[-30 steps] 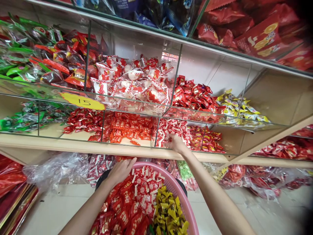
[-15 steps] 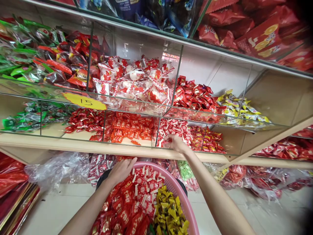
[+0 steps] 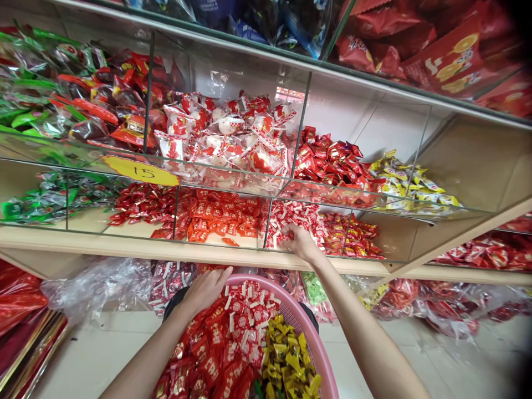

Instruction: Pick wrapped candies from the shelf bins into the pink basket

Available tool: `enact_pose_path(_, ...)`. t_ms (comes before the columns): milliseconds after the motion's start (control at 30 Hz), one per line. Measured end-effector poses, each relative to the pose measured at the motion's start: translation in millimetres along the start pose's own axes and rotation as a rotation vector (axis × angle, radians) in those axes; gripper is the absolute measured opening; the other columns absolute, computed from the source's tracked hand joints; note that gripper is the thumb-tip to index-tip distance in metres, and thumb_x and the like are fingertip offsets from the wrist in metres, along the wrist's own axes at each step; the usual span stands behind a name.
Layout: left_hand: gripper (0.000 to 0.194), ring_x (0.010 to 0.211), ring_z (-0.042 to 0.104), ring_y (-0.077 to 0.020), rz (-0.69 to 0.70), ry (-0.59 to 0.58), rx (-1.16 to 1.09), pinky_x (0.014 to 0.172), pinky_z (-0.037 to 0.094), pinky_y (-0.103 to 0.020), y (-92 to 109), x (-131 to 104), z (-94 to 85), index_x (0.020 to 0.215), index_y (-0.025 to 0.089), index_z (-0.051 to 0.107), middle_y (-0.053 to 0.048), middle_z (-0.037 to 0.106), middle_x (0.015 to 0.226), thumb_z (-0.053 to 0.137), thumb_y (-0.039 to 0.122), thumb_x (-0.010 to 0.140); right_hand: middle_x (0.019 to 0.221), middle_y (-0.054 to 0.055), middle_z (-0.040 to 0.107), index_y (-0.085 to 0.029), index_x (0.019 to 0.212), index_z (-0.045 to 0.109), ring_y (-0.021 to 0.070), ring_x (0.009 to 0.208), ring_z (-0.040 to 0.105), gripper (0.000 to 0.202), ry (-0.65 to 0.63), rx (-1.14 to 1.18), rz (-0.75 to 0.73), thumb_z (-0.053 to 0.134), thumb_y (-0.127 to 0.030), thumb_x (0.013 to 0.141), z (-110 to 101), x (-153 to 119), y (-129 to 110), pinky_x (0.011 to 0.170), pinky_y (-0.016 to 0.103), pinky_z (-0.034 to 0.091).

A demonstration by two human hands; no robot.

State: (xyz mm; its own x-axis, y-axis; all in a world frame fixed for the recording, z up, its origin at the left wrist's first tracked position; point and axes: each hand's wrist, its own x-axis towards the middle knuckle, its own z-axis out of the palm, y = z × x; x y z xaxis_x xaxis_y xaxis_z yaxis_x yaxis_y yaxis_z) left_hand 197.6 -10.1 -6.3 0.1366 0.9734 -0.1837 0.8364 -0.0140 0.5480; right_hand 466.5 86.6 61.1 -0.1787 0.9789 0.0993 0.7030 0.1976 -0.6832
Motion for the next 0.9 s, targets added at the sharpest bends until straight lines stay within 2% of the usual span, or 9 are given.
enact_pose_path(167, 0.068, 0.085, 0.062, -0.0243, 0.006, 0.003, -0.011, 0.073, 0.039, -0.029, -1.6, -0.1, 0.8, 0.082, 0.020, 0.064, -0.010, 0.068, 0.085, 0.011, 0.062, 0.084, 0.079, 0.002, 0.057, -0.014, 0.084, 0.059, 0.0147, 0.073, 0.052, 0.032, -0.100, -0.011, 0.072, 0.067, -0.015, 0.053, 0.0, 9.3, 2.2, 0.065, 0.025, 0.040)
enact_pose_path(300, 0.069, 0.085, 0.062, -0.0246, 0.007, 0.000, 0.000, 0.071, 0.038, -0.029, -2.1, 0.0, 1.2, 0.085, 0.020, 0.064, -0.010, 0.068, 0.085, 0.010, 0.062, 0.084, 0.076, 0.000, 0.054, -0.015, 0.082, 0.060, 0.0136, 0.070, 0.048, 0.032, -0.151, -0.119, 0.085, 0.070, -0.017, 0.052, -1.2, 12.7, 0.9, 0.063, 0.024, 0.038)
enact_pose_path(467, 0.071, 0.075, 0.063, -0.0232, -0.020, 0.002, 0.035, 0.063, 0.035, -0.027, 0.2, -0.2, 0.4, 0.089, 0.019, 0.065, -0.010, 0.068, 0.082, 0.009, 0.062, 0.084, 0.067, -0.002, 0.048, -0.015, 0.073, 0.058, 0.0119, 0.064, 0.043, 0.023, -0.173, -0.150, -0.015, 0.068, -0.029, 0.058, -1.7, 12.0, 1.6, 0.060, 0.023, 0.035)
enact_pose_path(700, 0.070, 0.068, 0.062, -0.0222, -0.023, 0.020, 0.049, 0.061, 0.034, -0.027, -1.1, 0.0, 1.2, 0.072, 0.018, 0.062, -0.010, 0.067, 0.074, 0.010, 0.063, 0.084, 0.066, -0.002, 0.048, -0.015, 0.076, 0.057, 0.0116, 0.060, 0.042, 0.033, -0.096, -0.070, -0.102, 0.063, -0.044, 0.062, -3.4, 5.6, 3.5, 0.056, 0.024, 0.034)
enact_pose_path(800, 0.069, 0.067, 0.062, -0.0214, -0.028, 0.019, 0.033, 0.061, 0.034, -0.027, -0.4, -0.6, 0.8, 0.070, 0.018, 0.061, -0.009, 0.067, 0.072, 0.011, 0.063, 0.084, 0.065, -0.001, 0.050, -0.015, 0.077, 0.057, 0.0114, 0.058, 0.042, 0.034, -0.038, -0.082, -0.129, 0.062, -0.046, 0.064, -13.6, -3.0, -3.7, 0.054, 0.023, 0.033)
enact_pose_path(900, 0.068, 0.069, 0.062, -0.0221, -0.021, 0.015, 0.035, 0.061, 0.034, -0.027, 1.2, -0.8, 0.2, 0.071, 0.018, 0.061, -0.009, 0.067, 0.073, 0.010, 0.062, 0.084, 0.072, 0.001, 0.053, -0.015, 0.082, 0.056, 0.0107, 0.055, 0.042, 0.034, 0.080, -0.029, -0.159, 0.061, -0.046, 0.068, -26.9, -23.8, -17.9, 0.052, 0.024, 0.033)
